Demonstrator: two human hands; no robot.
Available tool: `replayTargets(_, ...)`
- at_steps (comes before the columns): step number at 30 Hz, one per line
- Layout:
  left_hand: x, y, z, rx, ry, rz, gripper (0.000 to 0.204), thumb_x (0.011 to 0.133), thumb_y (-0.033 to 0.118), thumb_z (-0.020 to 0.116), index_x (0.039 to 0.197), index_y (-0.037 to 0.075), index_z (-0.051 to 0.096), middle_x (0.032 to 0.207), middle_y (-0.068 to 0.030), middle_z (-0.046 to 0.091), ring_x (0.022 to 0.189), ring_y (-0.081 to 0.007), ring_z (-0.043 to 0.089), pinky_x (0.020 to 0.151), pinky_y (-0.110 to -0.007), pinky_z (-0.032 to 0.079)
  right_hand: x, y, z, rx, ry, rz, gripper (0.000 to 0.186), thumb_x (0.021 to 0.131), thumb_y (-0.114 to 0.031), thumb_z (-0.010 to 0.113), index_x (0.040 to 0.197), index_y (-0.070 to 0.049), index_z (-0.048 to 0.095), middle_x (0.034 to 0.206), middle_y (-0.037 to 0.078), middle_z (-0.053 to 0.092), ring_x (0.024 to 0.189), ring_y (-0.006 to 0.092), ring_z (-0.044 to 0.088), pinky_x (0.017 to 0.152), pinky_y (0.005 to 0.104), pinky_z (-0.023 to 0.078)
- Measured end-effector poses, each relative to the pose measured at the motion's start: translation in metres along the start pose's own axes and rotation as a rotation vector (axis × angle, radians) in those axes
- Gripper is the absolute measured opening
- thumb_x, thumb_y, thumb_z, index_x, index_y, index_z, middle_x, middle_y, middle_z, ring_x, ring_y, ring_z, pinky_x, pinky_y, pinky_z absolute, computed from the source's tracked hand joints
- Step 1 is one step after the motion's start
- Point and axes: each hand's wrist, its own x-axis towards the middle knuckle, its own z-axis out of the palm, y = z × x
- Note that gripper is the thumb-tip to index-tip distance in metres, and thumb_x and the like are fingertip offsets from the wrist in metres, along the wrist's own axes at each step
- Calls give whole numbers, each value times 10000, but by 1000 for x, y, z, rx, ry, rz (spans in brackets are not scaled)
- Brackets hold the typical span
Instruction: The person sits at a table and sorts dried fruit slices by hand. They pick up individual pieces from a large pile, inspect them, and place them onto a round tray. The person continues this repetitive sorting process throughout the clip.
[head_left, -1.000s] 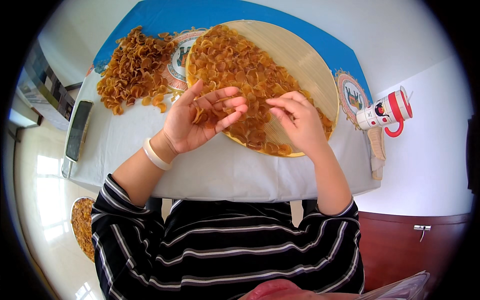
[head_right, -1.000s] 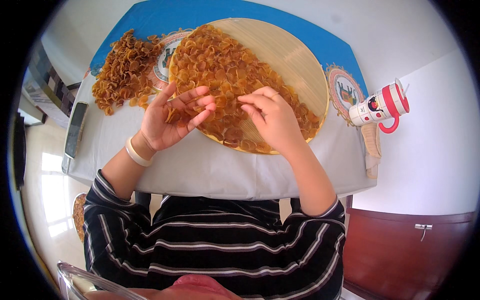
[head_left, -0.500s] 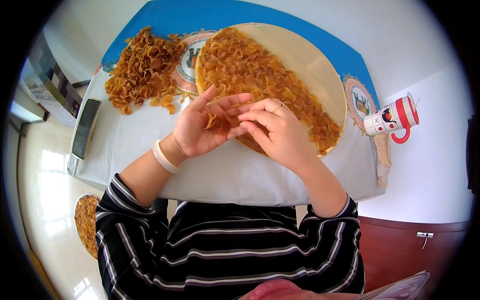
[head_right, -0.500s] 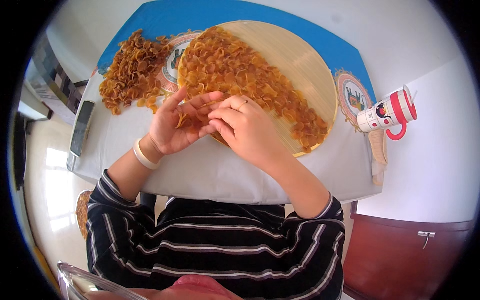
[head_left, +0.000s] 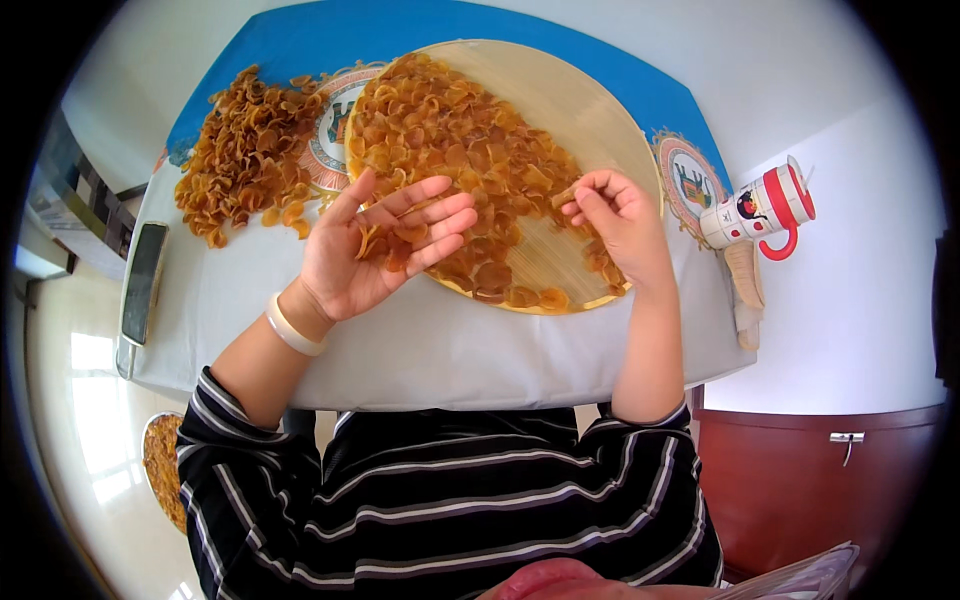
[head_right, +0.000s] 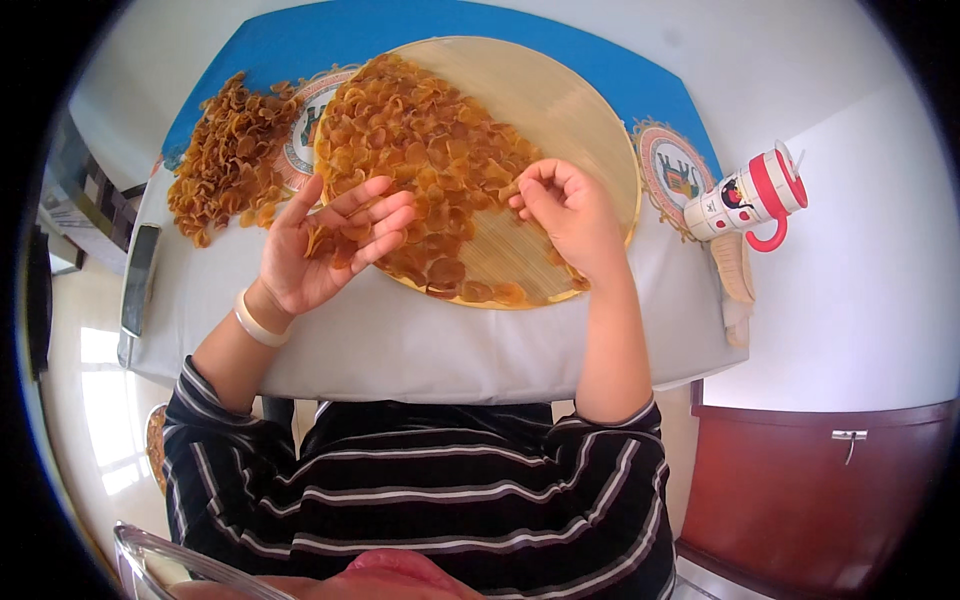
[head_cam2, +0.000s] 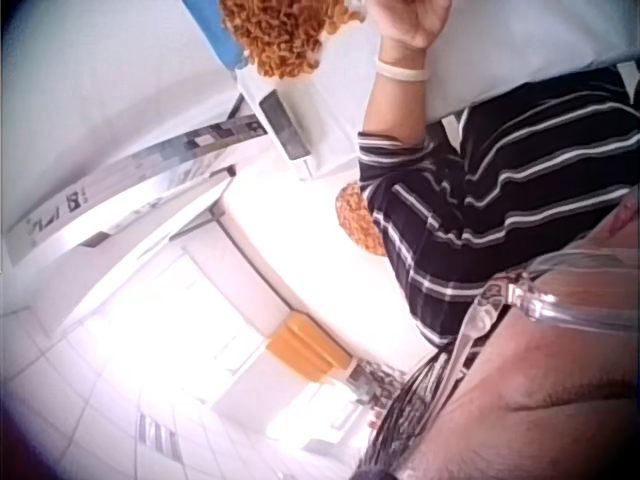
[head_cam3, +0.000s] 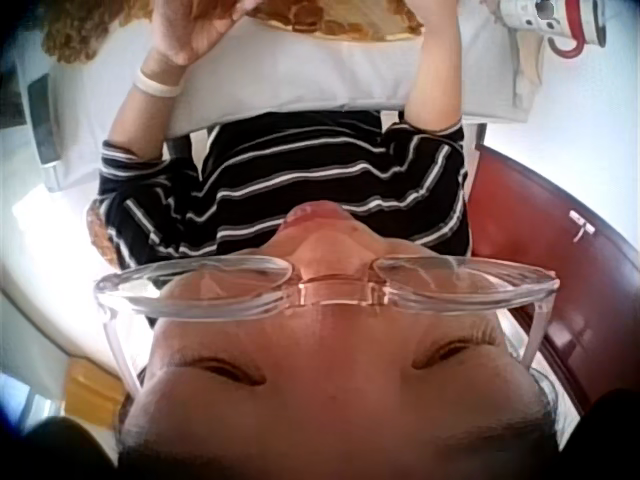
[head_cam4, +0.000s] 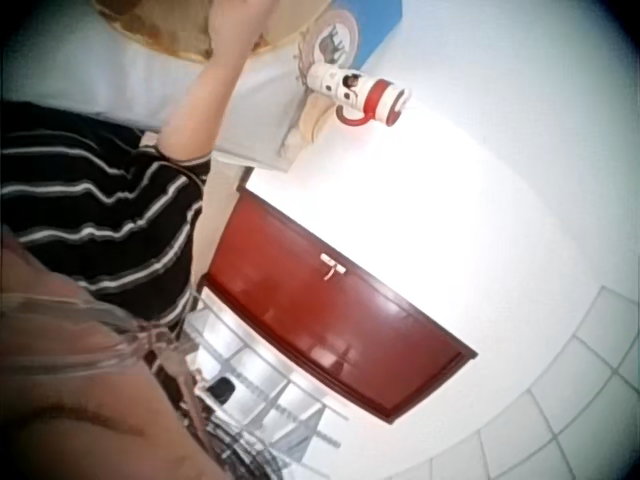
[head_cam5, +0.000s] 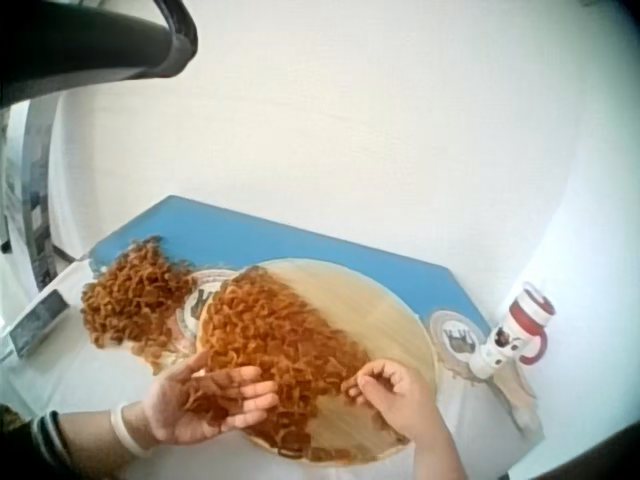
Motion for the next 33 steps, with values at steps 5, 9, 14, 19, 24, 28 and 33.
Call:
replayTargets(5, -1, 2, -4, 39, 19, 22, 681, 1064, 501, 364, 1467, -48, 382, 1480, -285, 441, 1386, -390, 451, 1164, -472, 395, 2, 31, 4, -144, -35, 145, 66, 921, -90, 672, 910, -26, 683, 860, 4, 670, 775, 72, 626, 667, 236, 478)
replayTargets(9, -1, 3, -9, 23, -5, 26, 696, 1059, 509, 372, 1469, -53, 372, 1483, -290, 430, 1385, -395, 447, 1172, -469, 387, 2, 28, 12, -403, 22, -23, 80, 890, -111, 712, 904, -35, 732, 874, 0, 637, 728, 82, 571, 658, 253, 459)
replayTargets(14, 0, 2, -10, 30, -23, 22, 706, 1057, 512, 371, 1471, -60, 362, 1480, -296, 429, 1386, -401, 443, 1179, -465, 380, 1, 31, 18, -453, 77, -48, 97, 872, -127, 735, 910, -40, 749, 868, 29, 594, 720, 123, 560, 663, 275, 460)
replayTargets(19, 0, 2, -11, 22, -23, 20, 709, 1057, 514, 369, 1467, -65, 367, 1470, -299, 439, 1381, -396, 451, 1175, -464, 386, 3, 39, 16, -561, 89, -35, 87, 857, -127, 734, 897, -53, 757, 796, 53, 591, 722, 174, 588, 670, 307, 476)
replayTargets(24, 0, 2, -9, 44, -20, 20, 713, 1056, 517, 367, 1463, -67, 373, 1464, -295, 449, 1378, -390, 456, 1175, -460, 386, 0, 32, 17, -694, 126, -72, 90, 835, -121, 735, 891, -58, 767, 798, 79, 617, 742, 207, 625, 683, 338, 495)
replayTargets(28, 0, 3, -10, 55, -29, 17, 714, 1057, 522, 357, 1460, -66, 381, 1461, -290, 456, 1377, -383, 459, 1180, -454, 380, -2, 27, 18, -712, 114, -81, 98, 840, -116, 736, 913, -60, 773, 823, 80, 635, 748, 216, 636, 691, 345, 503)
replayTargets(33, -1, 3, -9, 66, -11, 17, 714, 1057, 526, 350, 1459, -63, 387, 1453, -285, 466, 1371, -379, 465, 1181, -452, 380, -6, 19, 12, -746, 42, -136, 97, 851, -103, 735, 932, -68, 776, 846, 71, 642, 786, 225, 644, 706, 346, 510)
